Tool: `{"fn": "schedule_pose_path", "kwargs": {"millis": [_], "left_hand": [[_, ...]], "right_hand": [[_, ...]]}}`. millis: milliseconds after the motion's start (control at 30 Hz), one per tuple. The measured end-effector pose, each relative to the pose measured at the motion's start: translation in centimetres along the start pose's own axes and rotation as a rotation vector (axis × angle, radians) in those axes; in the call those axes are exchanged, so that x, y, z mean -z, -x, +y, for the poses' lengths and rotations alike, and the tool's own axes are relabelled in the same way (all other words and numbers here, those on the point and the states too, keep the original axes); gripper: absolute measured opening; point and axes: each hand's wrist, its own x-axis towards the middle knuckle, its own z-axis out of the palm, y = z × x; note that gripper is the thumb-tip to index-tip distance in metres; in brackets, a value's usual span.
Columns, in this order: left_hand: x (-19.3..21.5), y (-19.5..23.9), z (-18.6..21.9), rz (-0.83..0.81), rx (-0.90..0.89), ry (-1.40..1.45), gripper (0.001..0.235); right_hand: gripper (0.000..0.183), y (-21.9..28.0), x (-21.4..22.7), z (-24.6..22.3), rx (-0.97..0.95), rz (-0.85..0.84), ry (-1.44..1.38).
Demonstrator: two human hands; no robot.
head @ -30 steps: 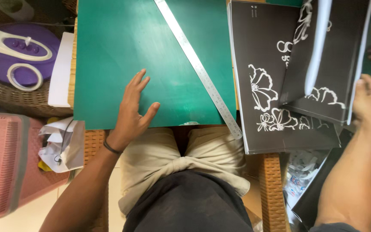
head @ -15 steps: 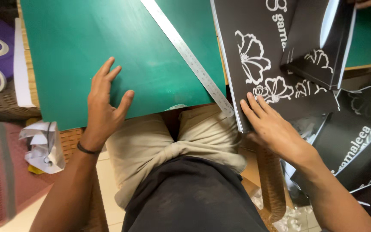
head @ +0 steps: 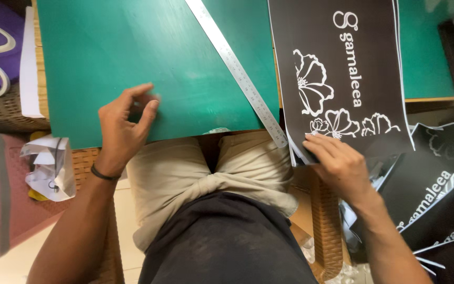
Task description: The person uses a metal ruler to measure and crease printed black paper sheets, then folds them by hand and stacks the finished items.
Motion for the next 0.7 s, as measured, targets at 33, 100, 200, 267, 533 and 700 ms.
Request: {"fn": "schedule_pose_path", "kwargs": {"millis": [33, 100, 200, 267, 533, 700], "left_hand": [[-0.1, 0.1, -0.2, 0.013, 0.044, 0.042, 0.017], [-0.2, 0.4, -0.4, 0.007, 0.073, -0.024, 0.010], [-0.2, 0.6, -0.6, -0.037, 0.058, -0.040, 0.012], [-0.3, 0.4, -0.5, -0.073, 0.042, -0.025, 0.012], [-0.3, 0.1, -0.1, -0.091, 0.057, -0.049, 0.012], [-0.4, -0.1, 0.0, -0.096, 0.082, -0.051, 0.012]], "right_hand": [[0.050, 0.0, -0.2, -0.2, 0.017, 0.047, 0.015], [0.051, -0.3, 0.2, -0.1, -0.020, 0.033, -0.069], [0.046, -1.0, 1.2, 0.4, -0.064, -0.010, -0.211], [0.044, -1.2, 2.1, 0.6, -0.080, -0.052, -0.257], [0.047, -2.0, 2.6, -0.3, -0.078, -0.107, -0.165], [0.057, -2.1, 2.9, -0.2, -0.063, -0.122, -0.165]]}}
